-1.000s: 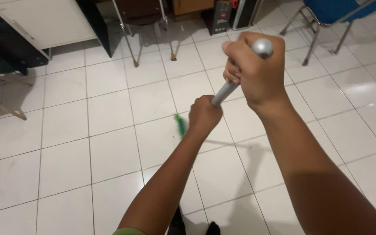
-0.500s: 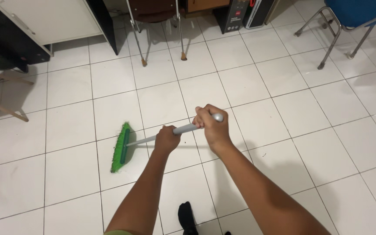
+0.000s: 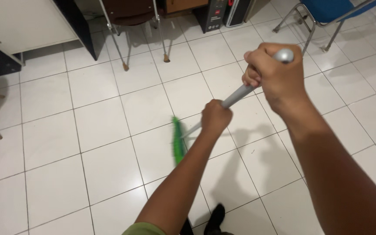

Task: The person sweeps the floor using a broom, moving under a desk and around chairs.

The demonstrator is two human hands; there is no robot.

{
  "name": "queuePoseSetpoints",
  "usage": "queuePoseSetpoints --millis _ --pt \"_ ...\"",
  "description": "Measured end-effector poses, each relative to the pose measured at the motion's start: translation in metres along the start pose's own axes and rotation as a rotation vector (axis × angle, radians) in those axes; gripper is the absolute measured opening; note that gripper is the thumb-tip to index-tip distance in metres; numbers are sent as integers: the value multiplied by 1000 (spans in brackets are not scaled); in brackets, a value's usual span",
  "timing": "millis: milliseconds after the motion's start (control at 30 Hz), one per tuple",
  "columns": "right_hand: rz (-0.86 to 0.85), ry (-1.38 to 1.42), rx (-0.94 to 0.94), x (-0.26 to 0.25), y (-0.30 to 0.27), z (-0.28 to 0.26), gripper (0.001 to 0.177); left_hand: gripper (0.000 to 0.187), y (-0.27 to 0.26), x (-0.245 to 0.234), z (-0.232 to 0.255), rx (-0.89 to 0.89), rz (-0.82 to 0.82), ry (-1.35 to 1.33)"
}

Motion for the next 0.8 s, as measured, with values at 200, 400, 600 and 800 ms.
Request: queuePoseSetpoints --millis 200,400,600,800 --pt "47 -308 -105 -28 15 6 32 28 21 92 34 -7 -99 -336" --pt "36 -486 -113 -52 32 34 38 39 48 126 90 382 -69 -508" --pt "4 -131 -129 -118 51 -21 35 33 69 115 117 41 -250 -162" --pt "31 328 -160 -156 86 4 40 18 105 76 68 -2 -190 196"
Point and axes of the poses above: each hand's wrist, its own y-axis towards the middle knuckle, its own x-axis out of the palm, z = x × y, the point moved 9 cm from there along y, towards the middle knuckle, and after that the axes turned 13 degrees about x, right-handed, at the moved point
